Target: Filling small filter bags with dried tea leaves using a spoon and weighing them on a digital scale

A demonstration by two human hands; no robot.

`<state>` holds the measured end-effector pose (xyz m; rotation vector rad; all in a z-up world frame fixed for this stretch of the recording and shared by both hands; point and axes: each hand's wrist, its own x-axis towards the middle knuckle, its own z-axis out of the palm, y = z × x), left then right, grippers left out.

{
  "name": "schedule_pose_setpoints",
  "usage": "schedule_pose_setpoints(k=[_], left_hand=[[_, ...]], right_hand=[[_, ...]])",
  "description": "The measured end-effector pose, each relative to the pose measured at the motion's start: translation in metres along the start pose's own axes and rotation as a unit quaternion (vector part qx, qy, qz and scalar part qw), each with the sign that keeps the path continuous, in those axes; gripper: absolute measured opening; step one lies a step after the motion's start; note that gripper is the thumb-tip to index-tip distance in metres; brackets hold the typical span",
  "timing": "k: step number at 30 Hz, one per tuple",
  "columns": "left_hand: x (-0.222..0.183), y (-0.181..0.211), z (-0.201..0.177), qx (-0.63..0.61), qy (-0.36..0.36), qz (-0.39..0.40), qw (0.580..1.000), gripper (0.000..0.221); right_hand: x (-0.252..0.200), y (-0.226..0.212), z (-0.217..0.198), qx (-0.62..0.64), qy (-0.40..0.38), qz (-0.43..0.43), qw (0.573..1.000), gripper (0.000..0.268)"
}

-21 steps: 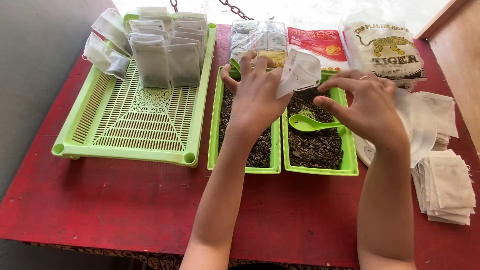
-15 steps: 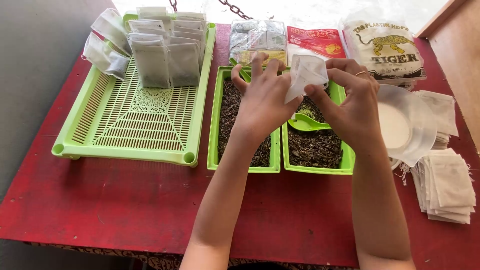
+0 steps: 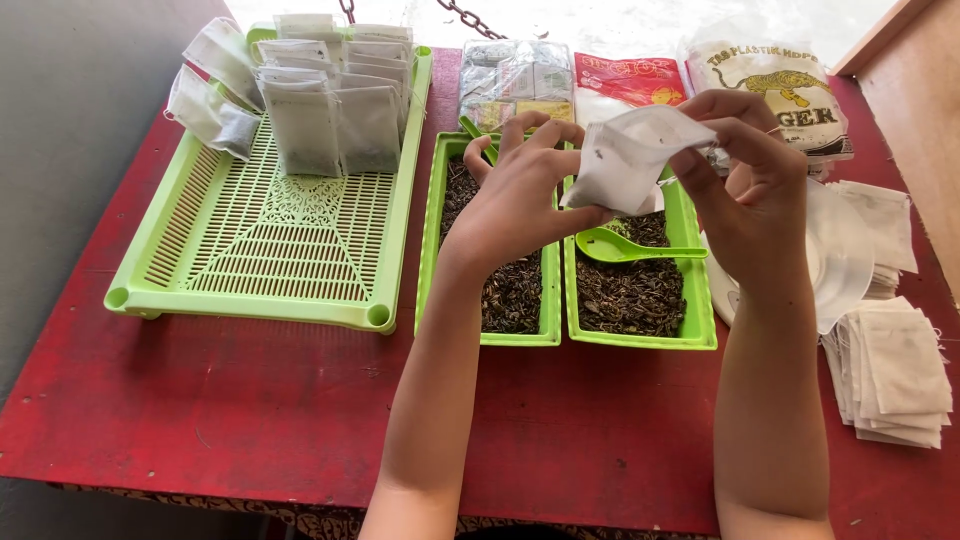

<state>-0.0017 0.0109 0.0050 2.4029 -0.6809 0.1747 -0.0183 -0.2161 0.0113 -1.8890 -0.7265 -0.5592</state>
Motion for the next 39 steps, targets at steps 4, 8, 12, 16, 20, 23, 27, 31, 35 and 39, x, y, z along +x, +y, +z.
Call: schedule_pose_setpoints(k=[4,8,12,16,20,23,27,31,35,39], left_hand=[[-0.001,0.001,-0.002,-0.031,0.005,-0.009,0.999,0.031],[-0.002,0.002,-0.004,-0.054,0.052,0.005,0.997,0.035],[-0.004,0.004,-0.011,-0.129,0.073,0.047,0.988,0.039],[-0.005,0.007,-0.014,-0.120,0.066,0.001,0.991,0.035],[-0.004,0.006,-0.010,-0.087,0.075,0.000,0.993,0.023],[-0.004,0.008,-0.012,-0.106,0.068,0.018,0.992,0.018],[-0.006,0.010,-0.015,-0.128,0.044,0.008,0.991,0.024],[-0.004,0.008,-0.009,-0.122,0.054,0.025,0.991,0.033],[-0.005,0.011,-0.013,-0.116,0.088,0.013,0.989,0.032],[-0.005,0.010,-0.014,-0.107,0.078,-0.003,0.991,0.024]], right_hand=[[0.002,-0.005,-0.008,-0.160,0.021,-0.059,0.985,0.019],[0.006,-0.007,-0.008,-0.154,-0.010,-0.046,0.987,0.035],[0.007,-0.013,0.000,-0.050,-0.111,0.047,0.991,0.031],[0.007,-0.014,0.003,-0.046,-0.089,0.039,0.994,0.036],[0.004,-0.005,0.004,-0.003,-0.055,0.053,0.997,0.033],[0.005,-0.006,0.006,0.092,-0.055,0.087,0.990,0.035],[0.001,0.008,0.008,0.128,-0.037,0.142,0.981,0.017],[0.002,0.012,0.007,0.090,-0.063,0.106,0.988,0.018],[0.011,-0.010,0.005,0.081,-0.107,0.117,0.984,0.036],[0.004,-0.001,0.004,0.035,-0.061,0.178,0.982,0.046]])
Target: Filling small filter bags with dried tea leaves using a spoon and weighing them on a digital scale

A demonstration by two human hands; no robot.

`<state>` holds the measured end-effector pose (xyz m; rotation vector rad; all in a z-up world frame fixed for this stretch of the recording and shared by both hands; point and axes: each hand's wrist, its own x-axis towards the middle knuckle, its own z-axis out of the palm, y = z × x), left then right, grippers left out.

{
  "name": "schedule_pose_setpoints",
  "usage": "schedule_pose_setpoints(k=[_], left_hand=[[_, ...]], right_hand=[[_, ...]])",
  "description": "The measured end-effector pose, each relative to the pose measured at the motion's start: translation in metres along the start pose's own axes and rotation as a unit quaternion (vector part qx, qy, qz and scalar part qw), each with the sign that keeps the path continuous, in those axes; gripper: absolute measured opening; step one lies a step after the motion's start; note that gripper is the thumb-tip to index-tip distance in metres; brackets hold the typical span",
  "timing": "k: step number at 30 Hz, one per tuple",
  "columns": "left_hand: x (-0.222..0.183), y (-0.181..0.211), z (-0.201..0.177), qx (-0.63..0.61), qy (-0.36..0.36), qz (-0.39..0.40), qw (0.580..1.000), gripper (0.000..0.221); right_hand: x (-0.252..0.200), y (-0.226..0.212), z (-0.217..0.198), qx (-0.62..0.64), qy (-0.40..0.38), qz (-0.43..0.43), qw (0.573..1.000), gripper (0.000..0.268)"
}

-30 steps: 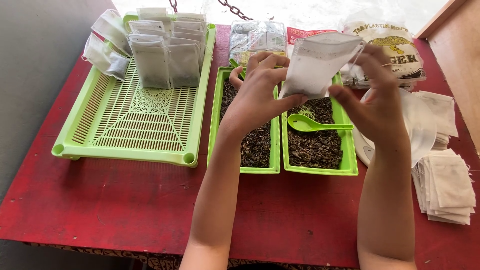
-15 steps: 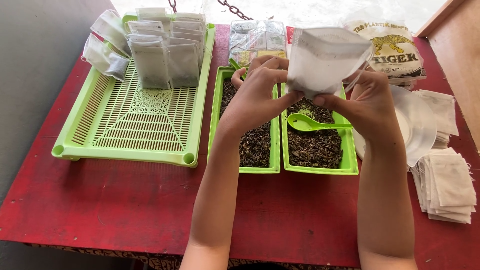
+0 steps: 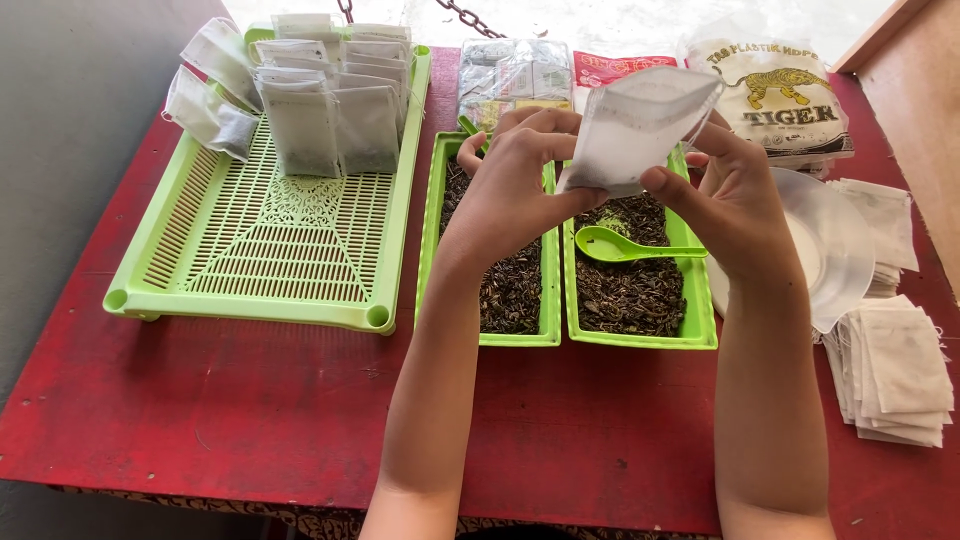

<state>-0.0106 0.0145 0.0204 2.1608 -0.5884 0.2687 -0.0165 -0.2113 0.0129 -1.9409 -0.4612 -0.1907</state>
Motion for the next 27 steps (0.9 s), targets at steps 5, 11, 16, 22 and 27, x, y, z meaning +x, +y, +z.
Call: schedule_pose_setpoints(k=[5,11,16,22,27], left_hand=[[-0.001,0.006,-0.002,-0.032,-0.014,0.008,0.999,0.040],[0.003,0.003,0.003,-0.040,0.031,0.041,0.998,0.034],[0.003,0.003,0.004,-0.042,0.046,0.045,0.997,0.023],[0.008,-0.003,0.016,0.031,0.054,-0.005,0.998,0.025],[0.005,-0.003,0.011,0.055,0.115,-0.037,0.991,0.016]], right_hand=[[0.005,0.004,0.008,0.057,0.037,-0.055,0.996,0.023],[0.003,0.031,0.001,0.090,0.023,-0.041,0.995,0.023],[0.002,0.001,0.006,0.070,-0.025,-0.081,0.994,0.020],[0.009,0.019,0.008,-0.010,0.003,-0.078,0.997,0.028],[0.011,0.019,0.007,-0.074,0.007,-0.102,0.992,0.019]])
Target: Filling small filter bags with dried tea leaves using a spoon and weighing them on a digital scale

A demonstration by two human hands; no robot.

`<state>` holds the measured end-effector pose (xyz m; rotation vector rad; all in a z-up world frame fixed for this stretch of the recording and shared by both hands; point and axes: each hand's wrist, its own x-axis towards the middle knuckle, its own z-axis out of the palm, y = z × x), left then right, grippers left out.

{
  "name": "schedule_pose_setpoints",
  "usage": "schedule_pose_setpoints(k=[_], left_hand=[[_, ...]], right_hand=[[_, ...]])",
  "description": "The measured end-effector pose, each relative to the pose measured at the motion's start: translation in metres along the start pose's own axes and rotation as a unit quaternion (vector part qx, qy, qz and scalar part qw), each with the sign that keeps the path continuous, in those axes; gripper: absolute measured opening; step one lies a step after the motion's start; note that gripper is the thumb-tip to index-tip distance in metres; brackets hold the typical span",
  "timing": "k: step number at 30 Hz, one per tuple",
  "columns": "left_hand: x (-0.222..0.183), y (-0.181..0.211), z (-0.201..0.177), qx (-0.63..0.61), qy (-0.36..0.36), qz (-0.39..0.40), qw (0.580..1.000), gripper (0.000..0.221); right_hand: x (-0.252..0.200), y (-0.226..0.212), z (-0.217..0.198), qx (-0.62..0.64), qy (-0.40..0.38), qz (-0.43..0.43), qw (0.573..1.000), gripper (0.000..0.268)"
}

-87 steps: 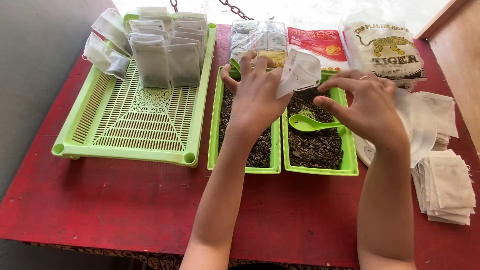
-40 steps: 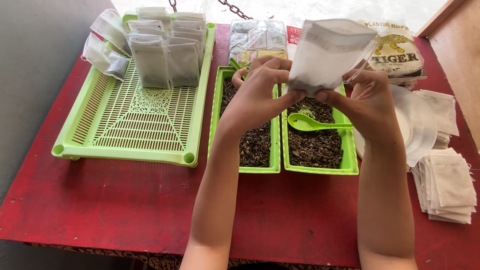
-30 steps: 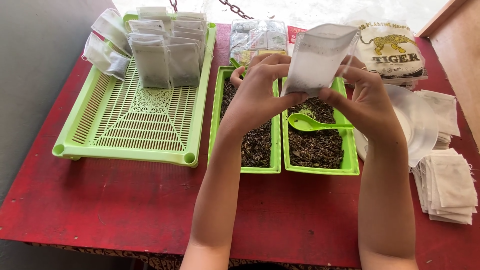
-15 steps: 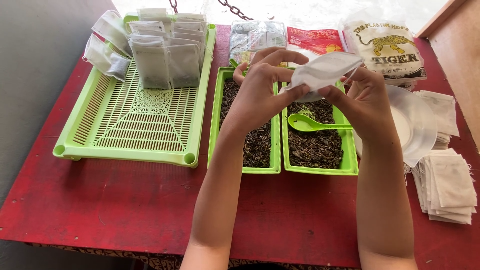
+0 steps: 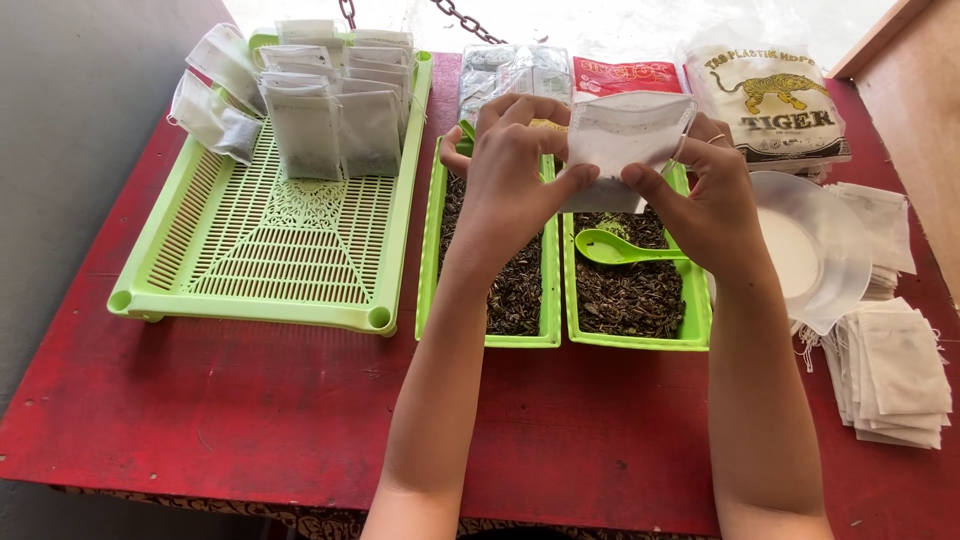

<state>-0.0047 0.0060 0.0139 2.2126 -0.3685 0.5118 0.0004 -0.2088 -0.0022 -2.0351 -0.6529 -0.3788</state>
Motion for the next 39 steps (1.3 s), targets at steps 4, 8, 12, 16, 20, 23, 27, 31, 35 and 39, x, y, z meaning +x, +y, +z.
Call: schedule_pose_setpoints(k=[4,8,12,16,20,23,27,31,35,39], left_hand=[[0.004,-0.010,-0.001,0.035,-0.042,-0.021,0.998,0.013],[0.002,-0.011,-0.007,0.051,-0.042,-0.058,0.996,0.010],[0.000,-0.018,-0.007,0.077,-0.017,-0.056,0.995,0.010],[0.001,-0.022,-0.005,0.085,-0.042,-0.075,0.993,0.006],[0.000,-0.034,0.002,0.107,-0.016,-0.063,0.992,0.007],[-0.002,-0.031,0.001,0.118,-0.006,-0.081,0.990,0.007],[-0.003,-0.032,0.007,0.113,0.013,-0.107,0.988,0.005],[0.002,-0.050,0.026,0.117,0.032,-0.108,0.987,0.005],[0.006,-0.061,0.044,0.136,0.044,-0.102,0.984,0.003],[0.007,-0.049,0.043,0.132,0.029,-0.093,0.986,0.001]], right_hand=[[0.002,0.004,0.002,-0.037,0.002,0.015,0.999,0.028],[0.002,0.013,0.006,-0.037,0.020,0.030,0.999,0.025],[-0.002,0.012,0.009,-0.080,0.039,0.042,0.995,0.023],[-0.007,0.020,0.010,-0.121,0.058,0.059,0.989,0.025],[-0.014,0.028,0.012,-0.156,0.053,0.049,0.985,0.013],[-0.014,0.030,0.015,-0.157,0.055,0.056,0.984,0.015],[-0.012,0.034,0.019,-0.160,0.076,0.068,0.982,0.014],[-0.006,0.054,0.023,-0.156,0.085,0.070,0.982,0.014],[-0.006,0.061,0.023,-0.181,0.092,0.065,0.977,0.013],[-0.008,0.066,0.023,-0.210,0.099,0.083,0.969,0.012]])
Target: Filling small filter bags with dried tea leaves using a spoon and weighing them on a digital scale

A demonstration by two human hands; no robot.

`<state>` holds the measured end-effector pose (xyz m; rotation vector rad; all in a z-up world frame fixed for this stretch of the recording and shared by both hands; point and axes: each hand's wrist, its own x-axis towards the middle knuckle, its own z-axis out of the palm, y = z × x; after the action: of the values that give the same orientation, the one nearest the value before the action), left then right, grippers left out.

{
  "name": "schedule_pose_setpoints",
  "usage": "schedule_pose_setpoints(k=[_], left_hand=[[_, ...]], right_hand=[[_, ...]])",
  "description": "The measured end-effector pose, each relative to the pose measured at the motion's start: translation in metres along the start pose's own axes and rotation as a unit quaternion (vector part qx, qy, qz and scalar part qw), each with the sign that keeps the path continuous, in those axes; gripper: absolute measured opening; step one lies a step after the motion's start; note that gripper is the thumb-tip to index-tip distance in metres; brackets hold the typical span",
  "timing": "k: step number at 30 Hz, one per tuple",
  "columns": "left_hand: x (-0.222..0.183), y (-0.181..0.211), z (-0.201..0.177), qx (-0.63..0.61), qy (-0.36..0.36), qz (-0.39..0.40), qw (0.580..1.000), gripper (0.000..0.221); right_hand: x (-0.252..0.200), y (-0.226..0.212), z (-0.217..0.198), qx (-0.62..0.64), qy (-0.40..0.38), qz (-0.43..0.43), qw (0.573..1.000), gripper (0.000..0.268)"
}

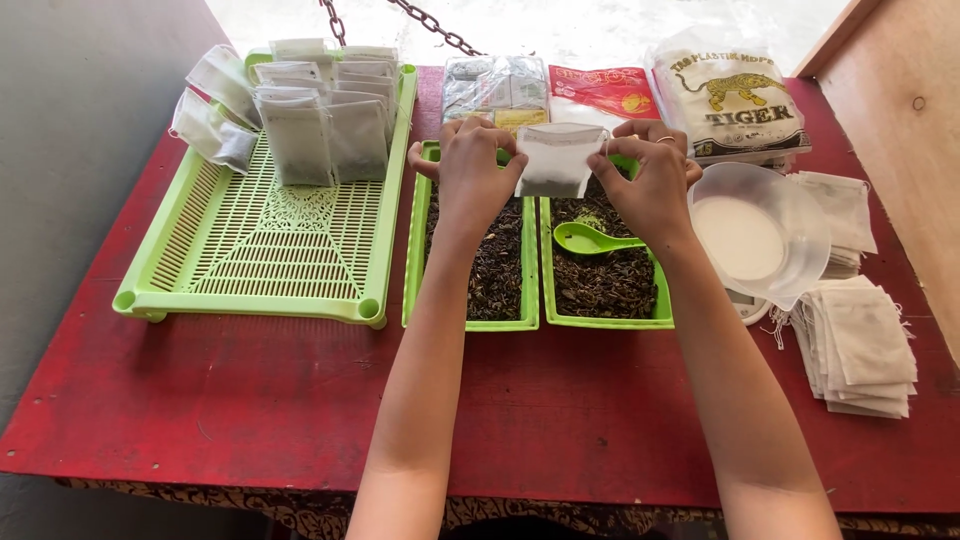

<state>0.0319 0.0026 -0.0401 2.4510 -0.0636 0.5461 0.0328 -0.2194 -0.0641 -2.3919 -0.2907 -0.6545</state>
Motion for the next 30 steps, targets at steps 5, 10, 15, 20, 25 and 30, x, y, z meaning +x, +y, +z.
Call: schedule_pose_setpoints(k=[5,10,15,20,25,30], left_hand=[[0.017,0.005,0.012,-0.111,-0.067,-0.010,0.992,0.006],[0.029,0.039,0.028,-0.159,-0.102,0.018,0.982,0.014],[0.038,0.083,0.050,-0.093,-0.169,-0.002,0.981,0.008],[0.036,0.123,0.083,-0.098,-0.183,0.035,0.978,0.007],[0.028,0.155,0.105,-0.118,-0.198,0.041,0.972,0.007],[0.025,0.173,0.126,-0.094,-0.210,0.061,0.971,0.009]], right_hand=[[0.001,0.022,-0.013,-0.019,0.008,0.014,1.000,0.012],[-0.003,0.042,-0.046,-0.042,0.022,0.035,0.998,0.010],[-0.008,0.058,-0.087,-0.080,0.034,0.052,0.995,0.015],[-0.022,0.084,-0.125,-0.122,0.046,0.082,0.988,0.015],[-0.036,0.095,-0.154,-0.128,0.055,0.112,0.984,0.011],[-0.050,0.119,-0.160,-0.158,0.052,0.135,0.977,0.016]])
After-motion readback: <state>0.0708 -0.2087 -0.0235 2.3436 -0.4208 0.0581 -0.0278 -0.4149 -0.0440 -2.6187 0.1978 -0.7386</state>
